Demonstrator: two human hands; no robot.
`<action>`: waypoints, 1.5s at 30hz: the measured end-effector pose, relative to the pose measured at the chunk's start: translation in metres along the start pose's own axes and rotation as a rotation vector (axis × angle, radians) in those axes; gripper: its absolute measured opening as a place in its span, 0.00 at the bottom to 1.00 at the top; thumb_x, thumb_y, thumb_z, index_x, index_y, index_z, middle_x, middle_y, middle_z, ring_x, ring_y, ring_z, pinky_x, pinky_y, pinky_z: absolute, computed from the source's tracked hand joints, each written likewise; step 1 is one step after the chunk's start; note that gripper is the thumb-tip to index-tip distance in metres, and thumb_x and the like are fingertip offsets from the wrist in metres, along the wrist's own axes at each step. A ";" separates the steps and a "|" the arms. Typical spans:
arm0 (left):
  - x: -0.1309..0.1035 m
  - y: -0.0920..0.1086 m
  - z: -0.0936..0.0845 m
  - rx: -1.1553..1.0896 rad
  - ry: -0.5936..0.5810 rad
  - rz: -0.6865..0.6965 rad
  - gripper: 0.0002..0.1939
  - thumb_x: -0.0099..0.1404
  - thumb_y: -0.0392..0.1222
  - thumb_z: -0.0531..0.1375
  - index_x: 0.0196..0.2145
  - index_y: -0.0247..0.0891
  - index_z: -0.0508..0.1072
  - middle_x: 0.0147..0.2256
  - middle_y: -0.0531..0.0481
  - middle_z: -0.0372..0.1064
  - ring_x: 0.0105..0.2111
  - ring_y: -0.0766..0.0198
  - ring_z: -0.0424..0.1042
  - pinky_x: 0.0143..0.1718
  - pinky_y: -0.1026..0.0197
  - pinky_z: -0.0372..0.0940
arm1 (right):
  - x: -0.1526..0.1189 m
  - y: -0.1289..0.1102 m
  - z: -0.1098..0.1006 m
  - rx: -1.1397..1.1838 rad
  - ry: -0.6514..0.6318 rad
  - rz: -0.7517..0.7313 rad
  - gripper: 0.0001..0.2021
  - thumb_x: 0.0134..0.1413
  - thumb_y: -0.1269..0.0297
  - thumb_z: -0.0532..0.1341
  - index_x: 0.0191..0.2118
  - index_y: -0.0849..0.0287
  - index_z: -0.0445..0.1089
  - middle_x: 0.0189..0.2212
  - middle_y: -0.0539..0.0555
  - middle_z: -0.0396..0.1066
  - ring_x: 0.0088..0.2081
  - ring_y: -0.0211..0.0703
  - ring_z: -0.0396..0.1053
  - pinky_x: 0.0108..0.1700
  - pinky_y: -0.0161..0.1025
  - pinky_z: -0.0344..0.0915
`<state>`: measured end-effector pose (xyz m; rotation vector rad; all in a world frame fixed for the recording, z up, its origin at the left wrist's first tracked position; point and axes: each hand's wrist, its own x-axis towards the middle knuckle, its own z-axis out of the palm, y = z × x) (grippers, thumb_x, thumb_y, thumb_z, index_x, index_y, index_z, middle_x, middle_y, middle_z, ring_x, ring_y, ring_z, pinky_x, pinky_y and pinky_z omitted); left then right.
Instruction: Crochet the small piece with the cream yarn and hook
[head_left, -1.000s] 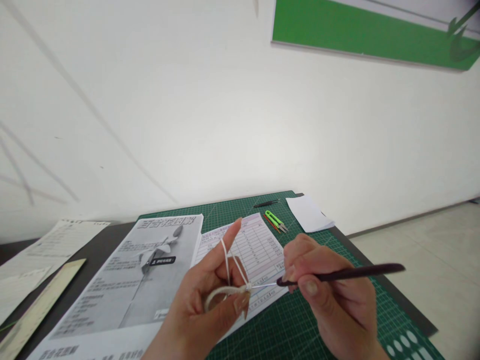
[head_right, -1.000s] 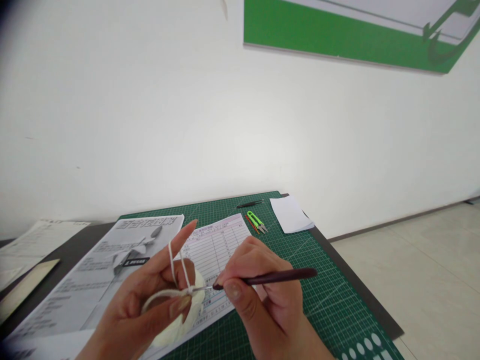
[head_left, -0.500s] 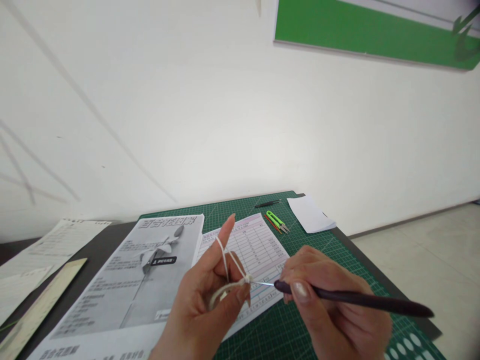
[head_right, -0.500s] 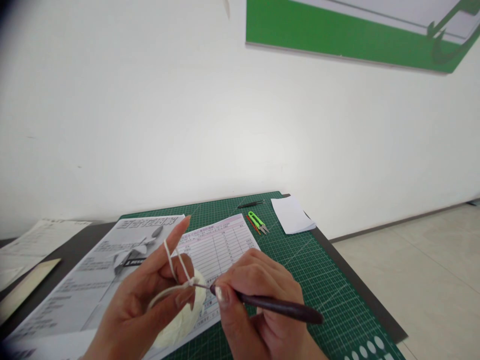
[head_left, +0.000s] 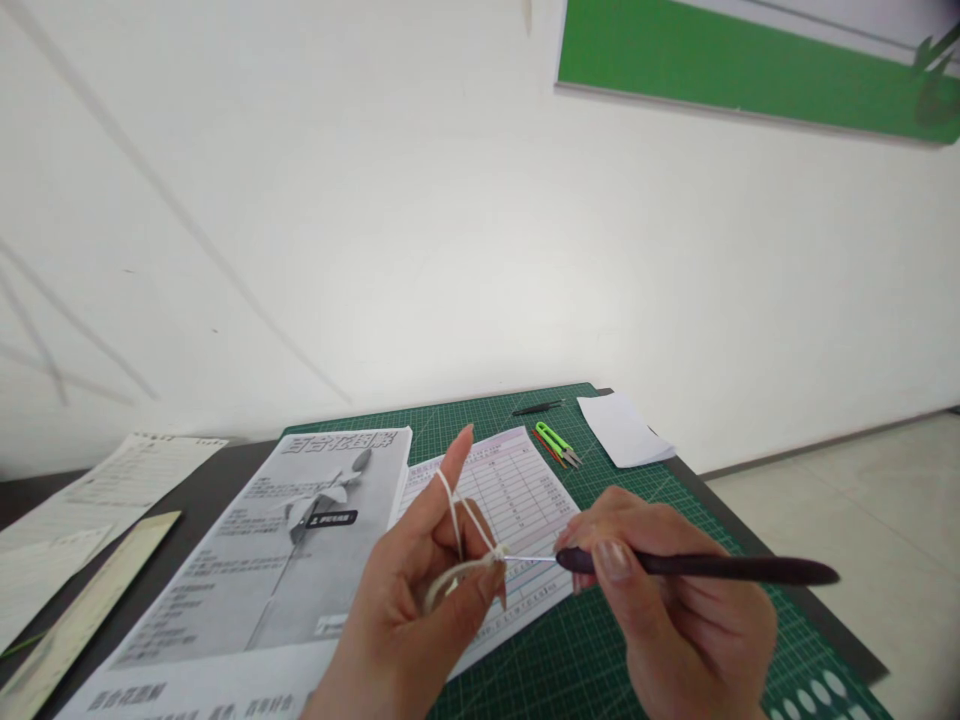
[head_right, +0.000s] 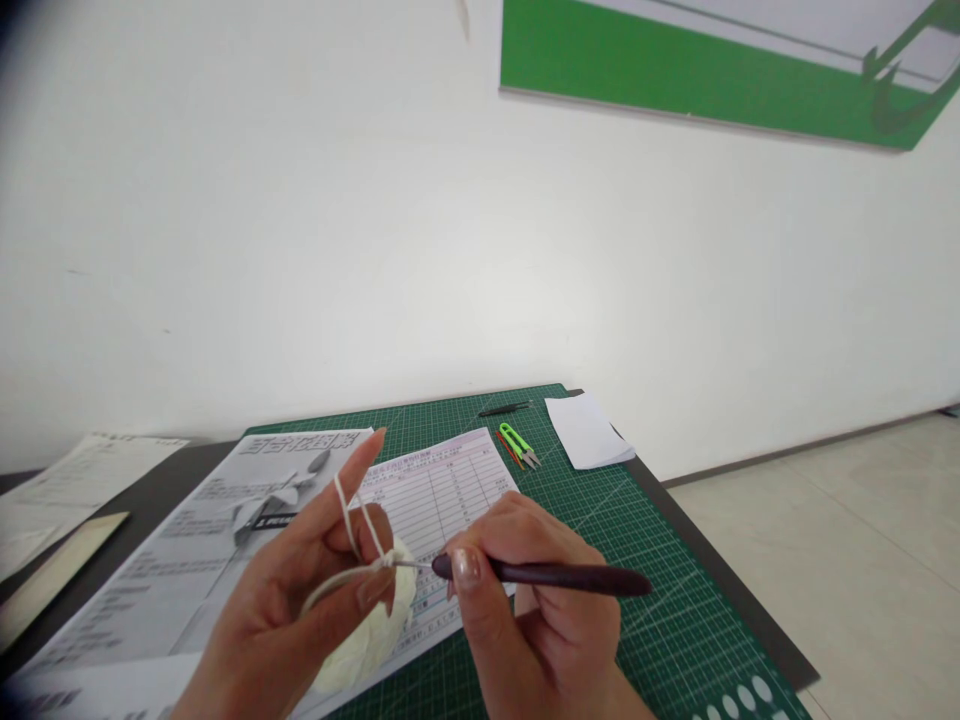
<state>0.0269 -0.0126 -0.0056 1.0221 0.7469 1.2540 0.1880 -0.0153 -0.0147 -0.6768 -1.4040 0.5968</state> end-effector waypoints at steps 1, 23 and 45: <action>0.000 0.000 0.000 -0.002 0.004 -0.004 0.33 0.60 0.34 0.64 0.59 0.59 0.63 0.25 0.56 0.68 0.25 0.70 0.62 0.28 0.68 0.58 | 0.000 -0.001 0.000 -0.011 0.004 -0.006 0.08 0.57 0.75 0.56 0.32 0.58 0.71 0.23 0.52 0.68 0.26 0.42 0.67 0.25 0.39 0.62; 0.005 -0.004 -0.001 0.064 0.121 0.000 0.40 0.59 0.37 0.64 0.65 0.50 0.52 0.24 0.57 0.67 0.26 0.68 0.65 0.32 0.65 0.62 | -0.003 -0.004 0.011 -0.317 -0.080 -0.320 0.17 0.47 0.82 0.58 0.43 0.59 0.69 0.25 0.54 0.75 0.27 0.45 0.73 0.30 0.43 0.73; 0.001 0.003 0.002 -0.095 0.212 0.092 0.35 0.60 0.35 0.64 0.62 0.50 0.58 0.24 0.57 0.64 0.27 0.69 0.63 0.31 0.66 0.59 | 0.007 0.020 0.013 -0.062 -0.070 -0.264 0.19 0.47 0.83 0.60 0.42 0.55 0.75 0.26 0.54 0.76 0.27 0.44 0.72 0.27 0.43 0.70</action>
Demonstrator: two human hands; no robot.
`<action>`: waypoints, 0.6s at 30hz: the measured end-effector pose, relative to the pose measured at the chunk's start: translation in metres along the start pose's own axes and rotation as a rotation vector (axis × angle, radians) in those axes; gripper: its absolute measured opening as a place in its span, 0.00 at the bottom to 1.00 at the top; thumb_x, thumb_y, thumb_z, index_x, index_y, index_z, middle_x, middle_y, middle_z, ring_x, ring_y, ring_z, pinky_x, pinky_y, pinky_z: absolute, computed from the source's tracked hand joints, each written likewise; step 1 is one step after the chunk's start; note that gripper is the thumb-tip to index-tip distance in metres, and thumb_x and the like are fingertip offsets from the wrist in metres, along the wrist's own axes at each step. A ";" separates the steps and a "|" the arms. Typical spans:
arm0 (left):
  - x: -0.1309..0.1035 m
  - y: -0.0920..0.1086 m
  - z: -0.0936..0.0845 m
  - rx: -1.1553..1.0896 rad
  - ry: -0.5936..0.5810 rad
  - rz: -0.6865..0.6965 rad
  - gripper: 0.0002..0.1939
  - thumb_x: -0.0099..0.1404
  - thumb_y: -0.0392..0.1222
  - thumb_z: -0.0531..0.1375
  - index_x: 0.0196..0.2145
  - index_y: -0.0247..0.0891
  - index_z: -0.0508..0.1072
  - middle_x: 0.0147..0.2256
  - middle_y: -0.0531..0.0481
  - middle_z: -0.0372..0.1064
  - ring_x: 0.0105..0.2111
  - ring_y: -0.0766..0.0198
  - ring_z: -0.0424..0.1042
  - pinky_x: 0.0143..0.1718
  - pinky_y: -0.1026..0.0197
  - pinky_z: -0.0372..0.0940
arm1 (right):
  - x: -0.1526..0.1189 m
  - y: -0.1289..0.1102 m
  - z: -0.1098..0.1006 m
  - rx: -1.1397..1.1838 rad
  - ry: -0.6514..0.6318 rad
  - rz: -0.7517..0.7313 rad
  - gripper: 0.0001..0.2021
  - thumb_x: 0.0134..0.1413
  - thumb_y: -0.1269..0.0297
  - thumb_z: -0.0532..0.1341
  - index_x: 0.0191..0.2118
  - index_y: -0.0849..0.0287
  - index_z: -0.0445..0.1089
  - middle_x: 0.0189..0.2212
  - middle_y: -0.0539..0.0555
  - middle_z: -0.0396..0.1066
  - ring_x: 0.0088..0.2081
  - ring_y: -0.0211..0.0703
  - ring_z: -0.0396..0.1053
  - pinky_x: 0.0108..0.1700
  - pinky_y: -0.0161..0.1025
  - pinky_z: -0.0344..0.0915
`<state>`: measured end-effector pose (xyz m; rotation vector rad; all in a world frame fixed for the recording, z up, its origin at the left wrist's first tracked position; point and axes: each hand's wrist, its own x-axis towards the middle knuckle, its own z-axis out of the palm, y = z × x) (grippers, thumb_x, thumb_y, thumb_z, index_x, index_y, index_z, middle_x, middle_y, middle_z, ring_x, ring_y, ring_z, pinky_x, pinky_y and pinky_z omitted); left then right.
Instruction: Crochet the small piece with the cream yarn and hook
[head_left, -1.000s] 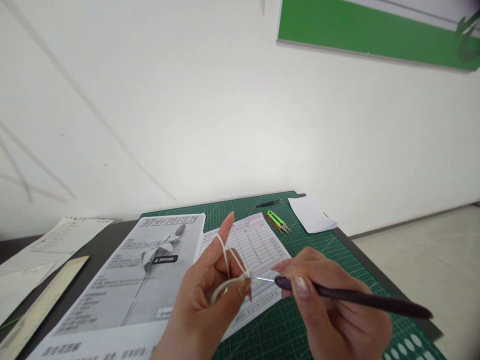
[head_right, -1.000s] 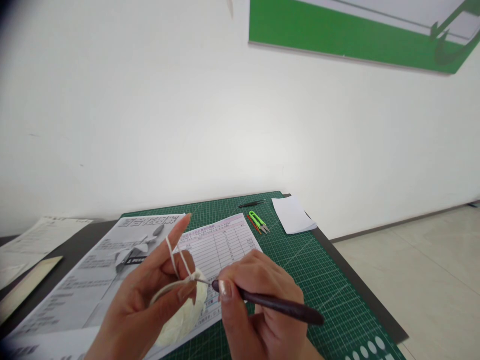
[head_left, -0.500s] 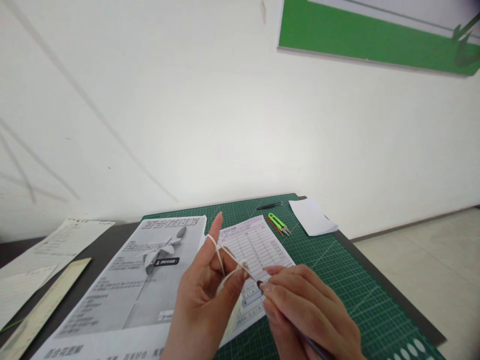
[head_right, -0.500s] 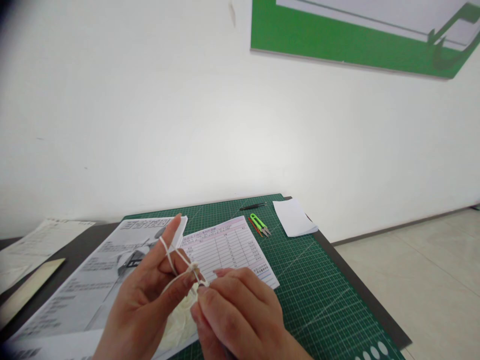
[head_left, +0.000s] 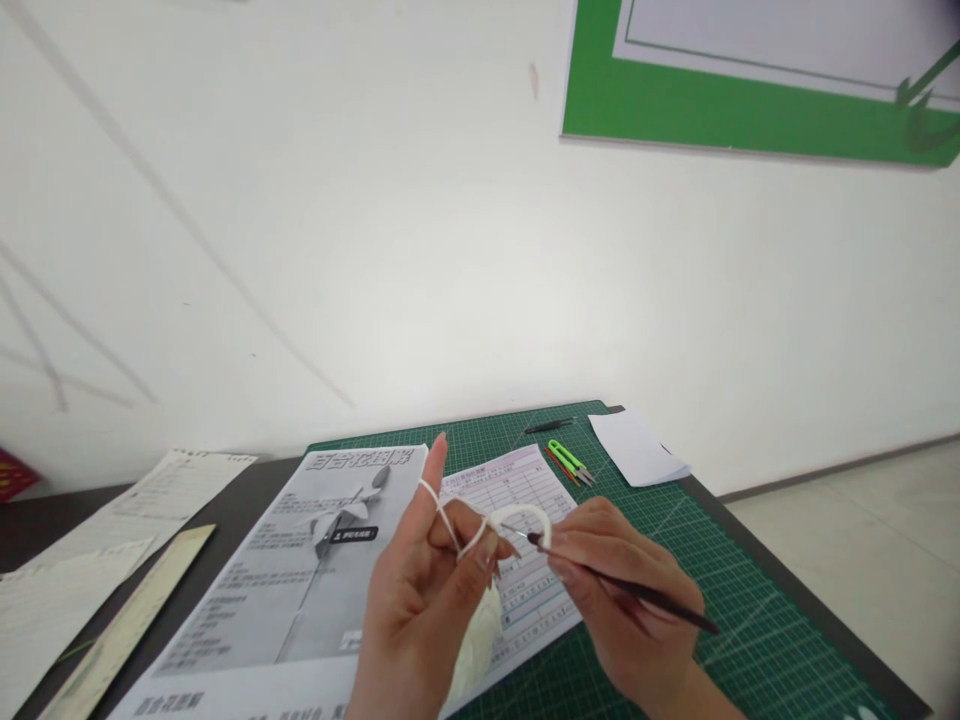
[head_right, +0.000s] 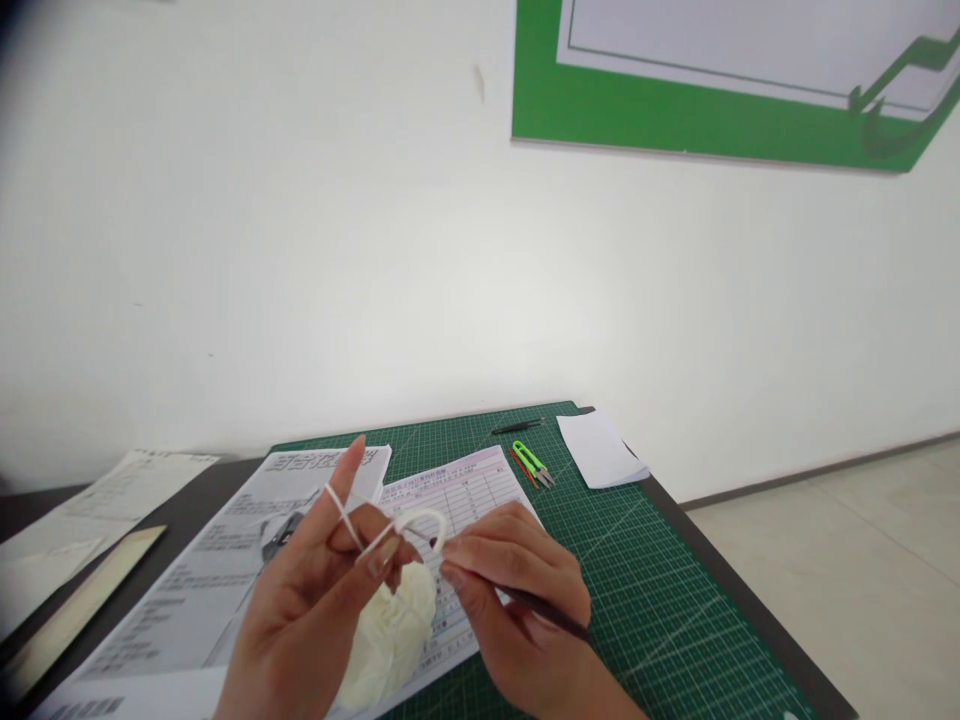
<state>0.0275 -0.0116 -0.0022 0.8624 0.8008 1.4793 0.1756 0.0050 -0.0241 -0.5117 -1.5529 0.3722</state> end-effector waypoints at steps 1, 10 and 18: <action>0.002 0.000 -0.002 0.025 -0.029 -0.009 0.36 0.59 0.36 0.65 0.63 0.48 0.58 0.25 0.56 0.64 0.27 0.68 0.63 0.31 0.65 0.59 | 0.000 0.001 0.000 0.008 0.007 -0.002 0.19 0.48 0.83 0.60 0.42 0.55 0.75 0.26 0.54 0.75 0.27 0.44 0.72 0.28 0.43 0.70; 0.010 0.011 -0.008 0.047 -0.069 -0.042 0.28 0.56 0.44 0.67 0.55 0.47 0.70 0.31 0.52 0.69 0.32 0.64 0.66 0.36 0.61 0.61 | -0.008 0.000 -0.009 -0.478 -0.186 -0.476 0.10 0.56 0.76 0.59 0.43 0.66 0.74 0.33 0.58 0.79 0.38 0.44 0.75 0.44 0.42 0.77; 0.017 0.006 -0.014 0.111 -0.048 -0.127 0.30 0.58 0.37 0.66 0.57 0.50 0.65 0.28 0.55 0.72 0.29 0.67 0.69 0.35 0.64 0.63 | -0.010 0.001 -0.008 -0.676 -0.245 -0.602 0.09 0.59 0.76 0.58 0.39 0.65 0.76 0.31 0.54 0.80 0.37 0.39 0.75 0.55 0.39 0.71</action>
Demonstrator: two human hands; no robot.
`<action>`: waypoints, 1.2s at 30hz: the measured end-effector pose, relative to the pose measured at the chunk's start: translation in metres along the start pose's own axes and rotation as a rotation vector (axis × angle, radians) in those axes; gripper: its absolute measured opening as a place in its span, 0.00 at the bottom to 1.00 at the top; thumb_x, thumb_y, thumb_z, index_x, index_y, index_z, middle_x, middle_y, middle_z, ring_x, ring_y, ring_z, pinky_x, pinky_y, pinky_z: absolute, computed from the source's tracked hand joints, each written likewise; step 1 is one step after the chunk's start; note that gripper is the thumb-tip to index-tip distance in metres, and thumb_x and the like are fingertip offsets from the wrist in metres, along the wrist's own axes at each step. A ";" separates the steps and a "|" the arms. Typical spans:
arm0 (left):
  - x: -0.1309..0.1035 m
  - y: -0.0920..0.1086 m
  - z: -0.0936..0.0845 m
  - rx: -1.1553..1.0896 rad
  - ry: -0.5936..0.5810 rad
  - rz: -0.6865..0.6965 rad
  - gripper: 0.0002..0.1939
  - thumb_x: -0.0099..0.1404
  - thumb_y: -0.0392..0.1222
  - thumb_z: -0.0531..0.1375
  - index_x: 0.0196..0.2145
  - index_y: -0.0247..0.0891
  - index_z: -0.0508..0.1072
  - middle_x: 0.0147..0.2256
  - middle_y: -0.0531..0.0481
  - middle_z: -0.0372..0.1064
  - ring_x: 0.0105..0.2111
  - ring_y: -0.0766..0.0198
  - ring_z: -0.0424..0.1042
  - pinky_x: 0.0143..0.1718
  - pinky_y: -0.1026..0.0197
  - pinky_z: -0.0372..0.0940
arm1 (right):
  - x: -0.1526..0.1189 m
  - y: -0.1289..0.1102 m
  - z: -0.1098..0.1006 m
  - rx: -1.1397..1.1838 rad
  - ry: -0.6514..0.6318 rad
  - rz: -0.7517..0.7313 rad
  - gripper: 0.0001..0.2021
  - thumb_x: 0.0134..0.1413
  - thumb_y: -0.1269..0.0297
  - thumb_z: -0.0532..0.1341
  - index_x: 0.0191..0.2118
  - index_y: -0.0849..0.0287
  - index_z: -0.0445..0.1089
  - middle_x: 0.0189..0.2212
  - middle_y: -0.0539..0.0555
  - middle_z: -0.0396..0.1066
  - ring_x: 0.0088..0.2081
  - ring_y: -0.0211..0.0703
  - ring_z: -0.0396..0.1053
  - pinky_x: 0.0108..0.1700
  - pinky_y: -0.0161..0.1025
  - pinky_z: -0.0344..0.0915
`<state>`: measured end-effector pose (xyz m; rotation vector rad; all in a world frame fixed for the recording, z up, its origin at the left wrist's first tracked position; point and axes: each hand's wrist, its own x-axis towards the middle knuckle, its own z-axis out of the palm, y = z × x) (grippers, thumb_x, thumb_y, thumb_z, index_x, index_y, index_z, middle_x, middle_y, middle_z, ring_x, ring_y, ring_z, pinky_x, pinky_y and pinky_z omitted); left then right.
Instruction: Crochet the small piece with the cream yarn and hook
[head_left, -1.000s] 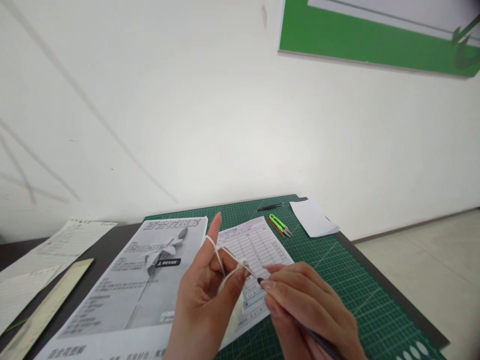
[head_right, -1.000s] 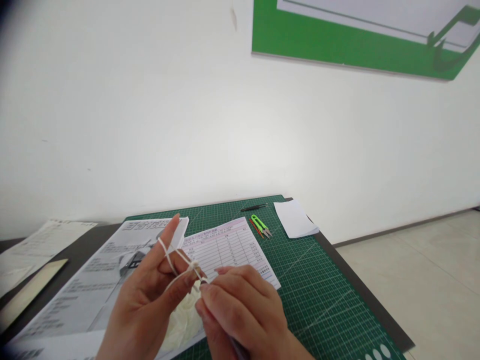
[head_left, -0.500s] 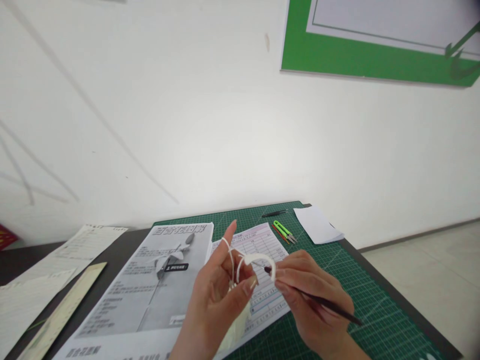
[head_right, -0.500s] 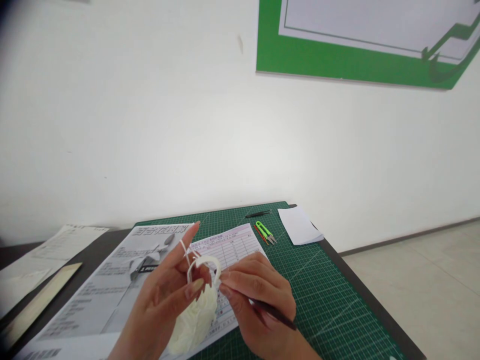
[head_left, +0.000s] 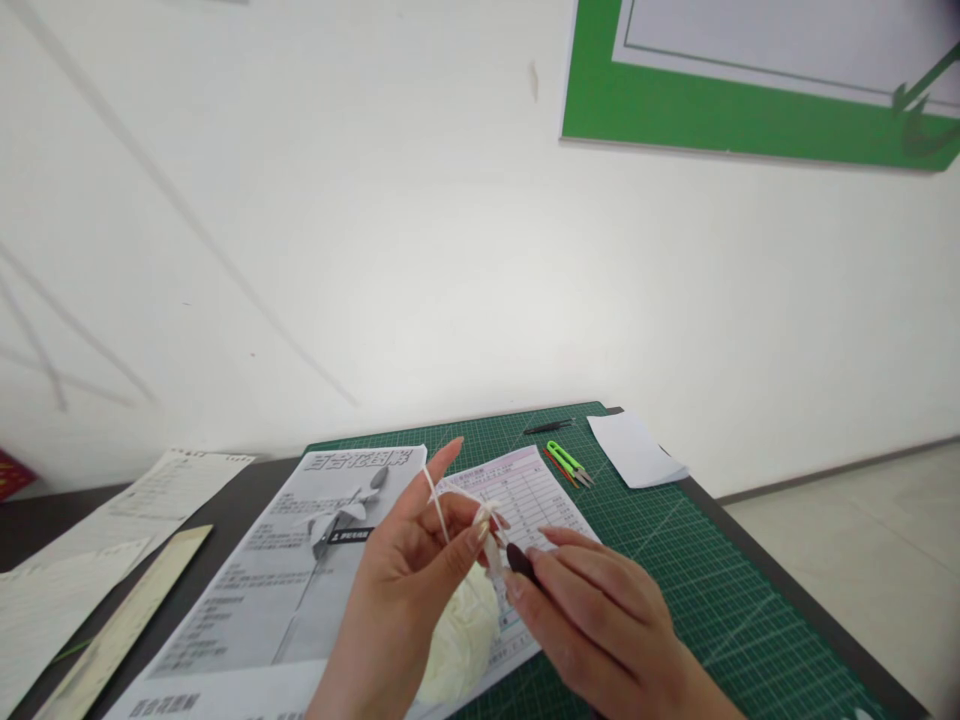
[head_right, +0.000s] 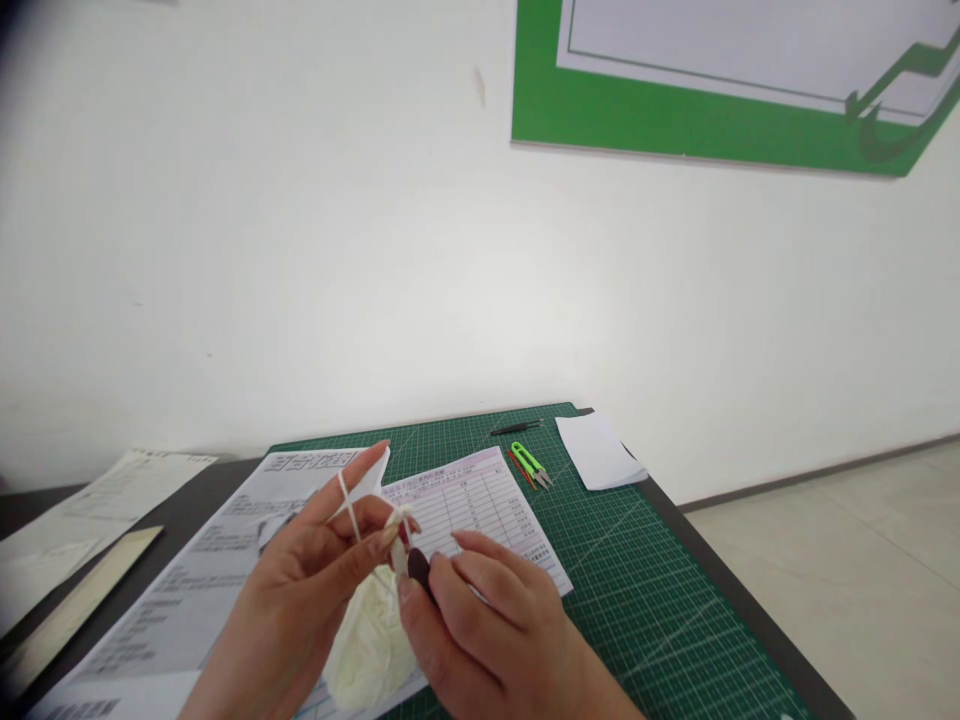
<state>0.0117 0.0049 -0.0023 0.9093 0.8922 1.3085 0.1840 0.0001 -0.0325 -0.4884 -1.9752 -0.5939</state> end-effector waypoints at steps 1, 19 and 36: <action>0.000 -0.002 -0.001 0.011 0.007 0.022 0.30 0.58 0.37 0.66 0.57 0.50 0.65 0.28 0.55 0.72 0.29 0.67 0.69 0.35 0.64 0.63 | 0.001 0.000 0.000 0.016 -0.009 0.009 0.08 0.58 0.76 0.59 0.39 0.66 0.76 0.31 0.54 0.80 0.36 0.40 0.75 0.54 0.39 0.72; -0.011 -0.002 0.017 0.115 0.208 0.191 0.44 0.55 0.34 0.67 0.65 0.48 0.53 0.22 0.58 0.73 0.28 0.67 0.73 0.35 0.67 0.64 | 0.005 0.002 0.009 0.591 0.209 0.449 0.16 0.51 0.82 0.60 0.44 0.61 0.75 0.32 0.57 0.78 0.33 0.43 0.74 0.33 0.42 0.75; -0.007 -0.001 0.011 -0.172 0.107 -0.059 0.49 0.49 0.30 0.69 0.65 0.32 0.50 0.21 0.58 0.71 0.22 0.69 0.68 0.29 0.66 0.62 | 0.003 0.001 0.000 0.174 0.000 0.079 0.10 0.57 0.77 0.59 0.44 0.69 0.74 0.33 0.60 0.79 0.40 0.45 0.75 0.50 0.43 0.73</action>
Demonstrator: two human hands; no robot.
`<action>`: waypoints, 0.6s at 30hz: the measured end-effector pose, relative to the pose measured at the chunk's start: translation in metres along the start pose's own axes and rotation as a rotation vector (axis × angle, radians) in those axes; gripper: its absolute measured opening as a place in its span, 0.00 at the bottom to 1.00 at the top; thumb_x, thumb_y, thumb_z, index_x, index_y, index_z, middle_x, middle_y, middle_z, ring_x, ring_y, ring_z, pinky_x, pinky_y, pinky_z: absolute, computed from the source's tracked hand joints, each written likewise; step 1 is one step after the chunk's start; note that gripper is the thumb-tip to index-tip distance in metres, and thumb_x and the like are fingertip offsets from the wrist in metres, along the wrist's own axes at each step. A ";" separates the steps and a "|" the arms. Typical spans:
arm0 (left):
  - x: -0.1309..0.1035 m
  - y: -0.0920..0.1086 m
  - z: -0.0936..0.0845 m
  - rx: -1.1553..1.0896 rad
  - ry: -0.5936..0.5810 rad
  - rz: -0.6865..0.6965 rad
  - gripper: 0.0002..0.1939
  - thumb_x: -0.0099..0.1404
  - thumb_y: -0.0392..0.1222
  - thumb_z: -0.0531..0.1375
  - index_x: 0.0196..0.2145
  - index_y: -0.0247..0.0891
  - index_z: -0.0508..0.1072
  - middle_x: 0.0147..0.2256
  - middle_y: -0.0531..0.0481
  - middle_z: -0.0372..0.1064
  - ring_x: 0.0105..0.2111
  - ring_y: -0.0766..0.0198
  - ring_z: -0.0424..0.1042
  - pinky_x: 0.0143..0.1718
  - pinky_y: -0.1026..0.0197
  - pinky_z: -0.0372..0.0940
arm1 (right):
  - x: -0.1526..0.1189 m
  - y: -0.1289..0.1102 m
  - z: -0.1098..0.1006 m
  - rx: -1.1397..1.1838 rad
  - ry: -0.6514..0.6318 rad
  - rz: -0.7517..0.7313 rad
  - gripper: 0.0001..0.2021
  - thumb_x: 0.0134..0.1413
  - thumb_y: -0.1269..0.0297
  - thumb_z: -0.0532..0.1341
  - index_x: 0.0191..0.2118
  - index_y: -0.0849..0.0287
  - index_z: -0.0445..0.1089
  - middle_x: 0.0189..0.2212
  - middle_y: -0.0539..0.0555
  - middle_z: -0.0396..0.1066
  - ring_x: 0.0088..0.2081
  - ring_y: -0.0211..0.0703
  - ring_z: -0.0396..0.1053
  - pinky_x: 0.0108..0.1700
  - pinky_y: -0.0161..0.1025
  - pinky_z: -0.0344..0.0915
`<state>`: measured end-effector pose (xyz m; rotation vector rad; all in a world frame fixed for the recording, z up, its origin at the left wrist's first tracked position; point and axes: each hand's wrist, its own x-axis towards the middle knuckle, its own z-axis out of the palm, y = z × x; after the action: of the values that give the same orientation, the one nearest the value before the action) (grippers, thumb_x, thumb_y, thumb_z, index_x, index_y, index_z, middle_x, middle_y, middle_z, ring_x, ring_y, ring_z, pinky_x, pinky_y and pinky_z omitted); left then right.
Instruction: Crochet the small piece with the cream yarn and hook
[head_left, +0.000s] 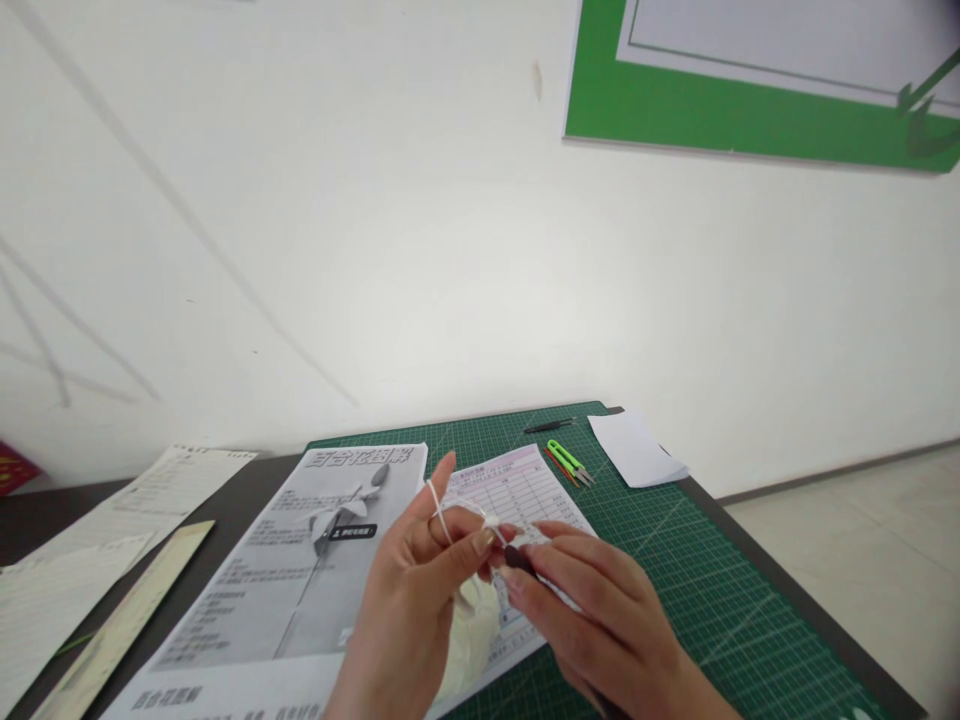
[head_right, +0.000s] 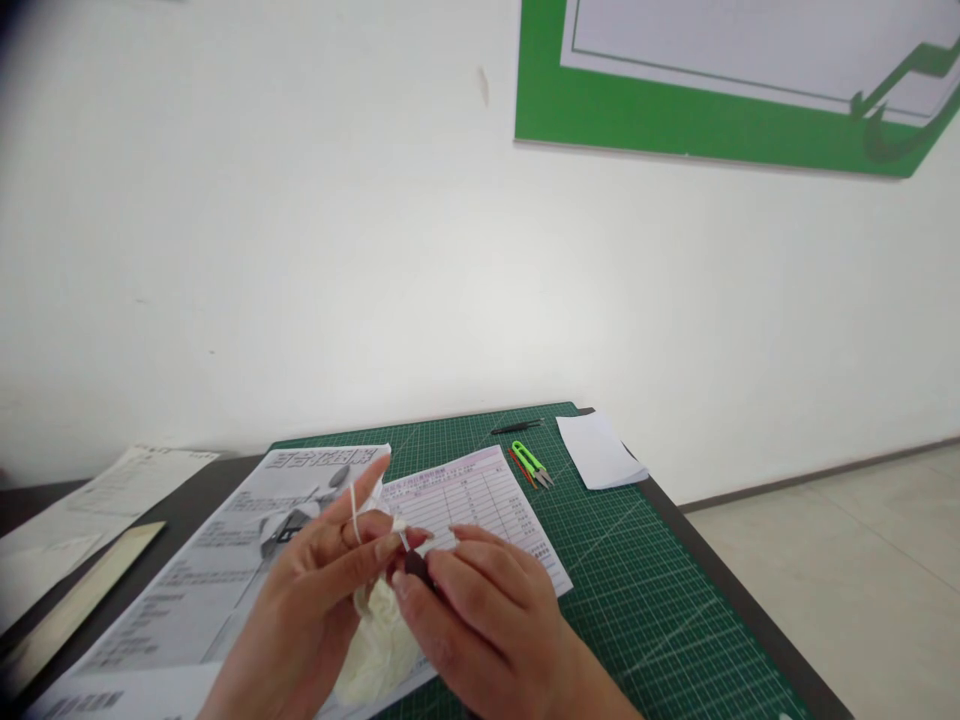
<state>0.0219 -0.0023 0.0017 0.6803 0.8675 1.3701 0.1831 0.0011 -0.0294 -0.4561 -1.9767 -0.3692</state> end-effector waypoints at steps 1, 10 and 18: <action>-0.003 0.000 0.003 0.067 0.035 0.071 0.49 0.50 0.31 0.69 0.65 0.35 0.49 0.21 0.58 0.71 0.23 0.69 0.68 0.29 0.67 0.62 | 0.001 -0.002 -0.002 -0.042 -0.020 -0.004 0.09 0.57 0.77 0.59 0.43 0.68 0.74 0.33 0.59 0.79 0.39 0.44 0.76 0.52 0.42 0.72; -0.006 -0.006 0.005 0.356 0.042 0.269 0.49 0.58 0.36 0.65 0.67 0.44 0.39 0.22 0.60 0.68 0.26 0.67 0.68 0.34 0.66 0.63 | 0.004 -0.006 0.006 0.268 0.111 0.213 0.16 0.55 0.81 0.57 0.48 0.66 0.70 0.33 0.60 0.78 0.34 0.43 0.75 0.34 0.38 0.76; -0.005 -0.001 0.006 0.294 0.008 0.161 0.47 0.56 0.34 0.66 0.67 0.41 0.45 0.21 0.57 0.69 0.24 0.67 0.67 0.29 0.66 0.60 | 0.009 -0.005 -0.006 0.367 0.106 0.357 0.16 0.53 0.81 0.57 0.47 0.60 0.70 0.30 0.56 0.75 0.30 0.43 0.71 0.29 0.40 0.71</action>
<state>0.0279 -0.0072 0.0048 0.9892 1.0502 1.4011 0.1816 -0.0046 -0.0190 -0.5262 -1.7648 0.1895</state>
